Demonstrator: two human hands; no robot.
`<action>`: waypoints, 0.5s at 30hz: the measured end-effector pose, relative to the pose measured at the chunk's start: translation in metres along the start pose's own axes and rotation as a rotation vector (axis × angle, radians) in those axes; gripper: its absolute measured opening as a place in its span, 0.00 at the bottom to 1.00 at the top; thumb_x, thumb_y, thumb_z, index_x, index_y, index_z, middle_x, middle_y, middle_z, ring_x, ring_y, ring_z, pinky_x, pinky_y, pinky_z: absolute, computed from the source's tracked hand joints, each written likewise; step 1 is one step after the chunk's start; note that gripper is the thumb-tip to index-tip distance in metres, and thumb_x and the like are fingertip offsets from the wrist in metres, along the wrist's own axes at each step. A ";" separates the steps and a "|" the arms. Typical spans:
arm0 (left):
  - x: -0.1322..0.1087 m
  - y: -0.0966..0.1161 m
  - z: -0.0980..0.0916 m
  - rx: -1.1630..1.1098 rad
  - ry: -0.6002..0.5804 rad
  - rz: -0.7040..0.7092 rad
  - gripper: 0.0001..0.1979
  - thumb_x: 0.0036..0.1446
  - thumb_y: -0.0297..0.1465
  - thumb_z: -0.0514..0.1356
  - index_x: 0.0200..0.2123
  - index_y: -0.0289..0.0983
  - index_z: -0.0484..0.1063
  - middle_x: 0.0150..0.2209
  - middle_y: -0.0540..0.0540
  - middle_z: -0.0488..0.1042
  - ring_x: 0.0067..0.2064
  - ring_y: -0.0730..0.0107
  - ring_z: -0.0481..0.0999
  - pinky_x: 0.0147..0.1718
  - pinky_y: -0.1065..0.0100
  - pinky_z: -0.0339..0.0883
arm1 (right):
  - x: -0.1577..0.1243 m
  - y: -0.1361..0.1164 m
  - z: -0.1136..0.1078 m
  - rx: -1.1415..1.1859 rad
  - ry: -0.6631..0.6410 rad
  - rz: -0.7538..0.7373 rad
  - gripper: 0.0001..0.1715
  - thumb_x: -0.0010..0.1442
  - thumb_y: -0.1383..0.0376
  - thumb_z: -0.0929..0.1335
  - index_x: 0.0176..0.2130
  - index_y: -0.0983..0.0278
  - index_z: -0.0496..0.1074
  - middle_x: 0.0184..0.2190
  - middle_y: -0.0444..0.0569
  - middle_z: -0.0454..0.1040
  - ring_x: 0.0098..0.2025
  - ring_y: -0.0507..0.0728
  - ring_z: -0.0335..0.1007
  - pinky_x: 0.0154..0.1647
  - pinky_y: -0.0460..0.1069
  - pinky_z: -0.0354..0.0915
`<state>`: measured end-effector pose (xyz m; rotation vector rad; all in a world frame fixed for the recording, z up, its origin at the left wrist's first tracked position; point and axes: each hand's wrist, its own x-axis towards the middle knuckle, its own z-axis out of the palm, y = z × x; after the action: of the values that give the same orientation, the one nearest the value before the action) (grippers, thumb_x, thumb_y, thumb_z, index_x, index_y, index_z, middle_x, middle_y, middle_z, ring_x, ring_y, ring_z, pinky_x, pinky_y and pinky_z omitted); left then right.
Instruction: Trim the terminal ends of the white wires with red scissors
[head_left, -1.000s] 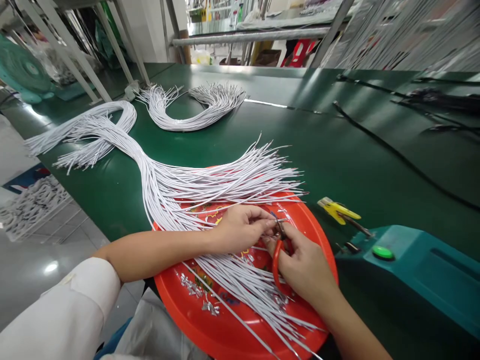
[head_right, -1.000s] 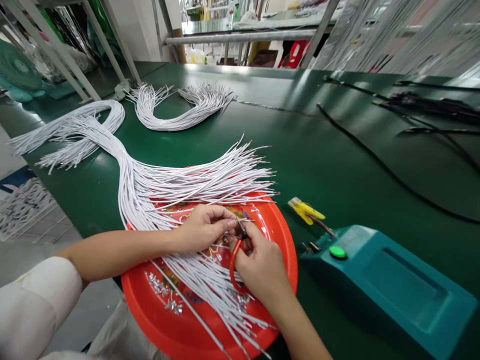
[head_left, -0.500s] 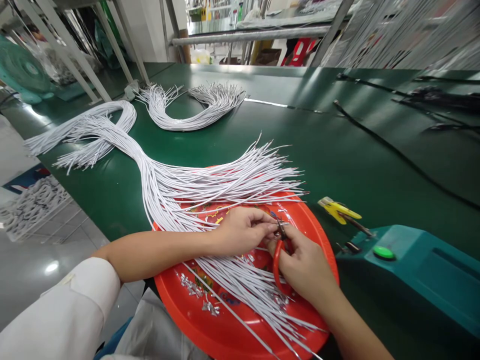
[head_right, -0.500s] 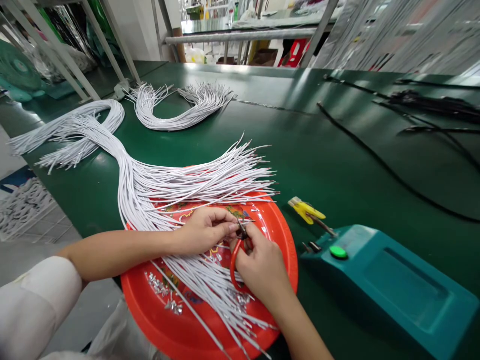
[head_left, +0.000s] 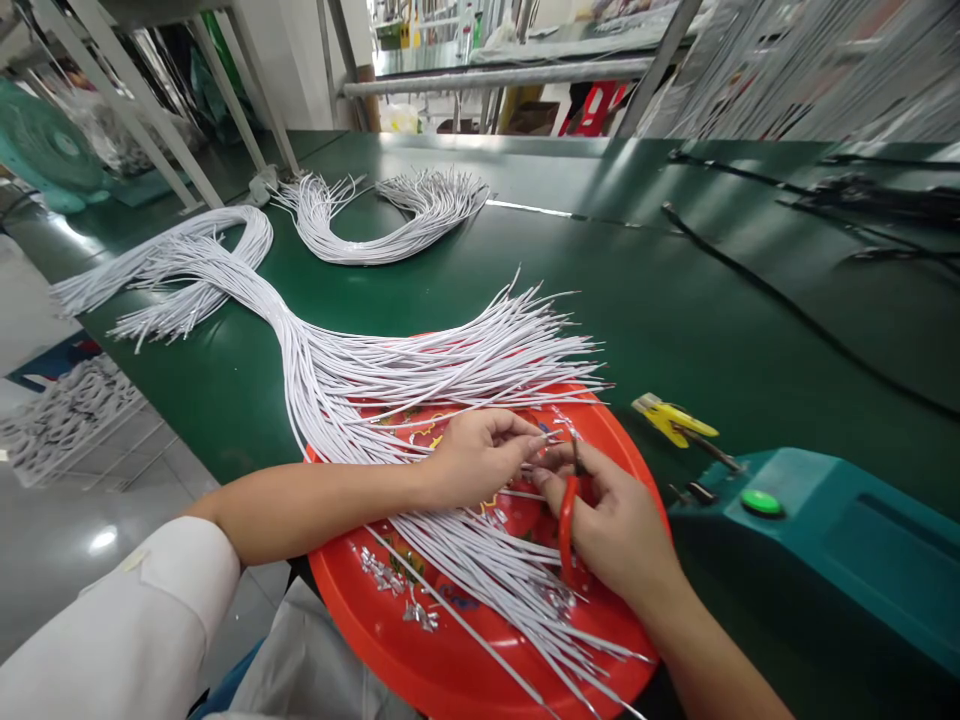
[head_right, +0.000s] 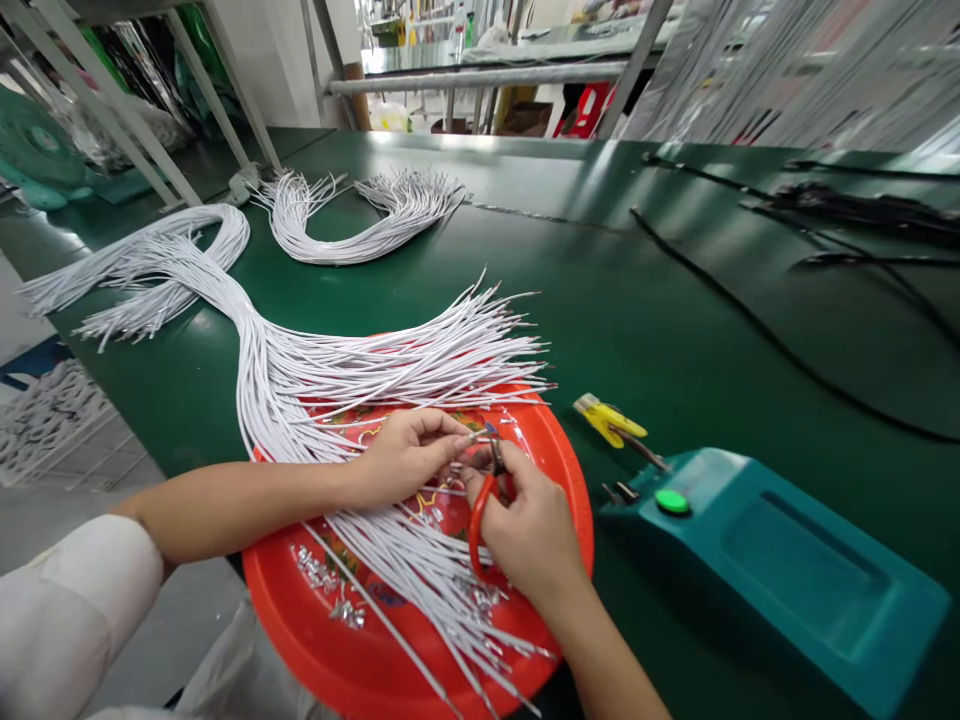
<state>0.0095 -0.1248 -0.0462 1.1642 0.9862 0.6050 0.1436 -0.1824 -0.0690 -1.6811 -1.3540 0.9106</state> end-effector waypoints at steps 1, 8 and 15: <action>0.000 0.000 0.000 0.030 0.005 0.015 0.04 0.53 0.25 0.57 0.31 0.30 0.71 0.24 0.50 0.70 0.23 0.81 0.66 0.25 0.75 0.61 | 0.000 -0.001 0.001 0.044 0.085 -0.002 0.11 0.49 0.57 0.68 0.31 0.61 0.68 0.21 0.42 0.68 0.23 0.53 0.64 0.25 0.47 0.64; 0.002 -0.017 -0.003 0.269 -0.004 0.212 0.10 0.52 0.32 0.58 0.32 0.31 0.75 0.25 0.49 0.72 0.25 0.79 0.65 0.24 0.75 0.58 | -0.002 -0.004 0.004 0.195 0.445 -0.026 0.13 0.48 0.58 0.71 0.32 0.61 0.67 0.29 0.45 0.74 0.30 0.55 0.72 0.32 0.50 0.69; 0.003 -0.022 -0.004 0.466 0.014 0.210 0.10 0.52 0.32 0.57 0.29 0.33 0.75 0.24 0.49 0.72 0.26 0.77 0.66 0.24 0.75 0.58 | -0.005 0.000 0.003 -0.046 0.400 -0.033 0.13 0.48 0.56 0.70 0.32 0.60 0.69 0.29 0.46 0.75 0.31 0.56 0.72 0.33 0.50 0.67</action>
<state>0.0057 -0.1272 -0.0680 1.6935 1.0554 0.5637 0.1399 -0.1870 -0.0706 -1.7555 -1.1318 0.4911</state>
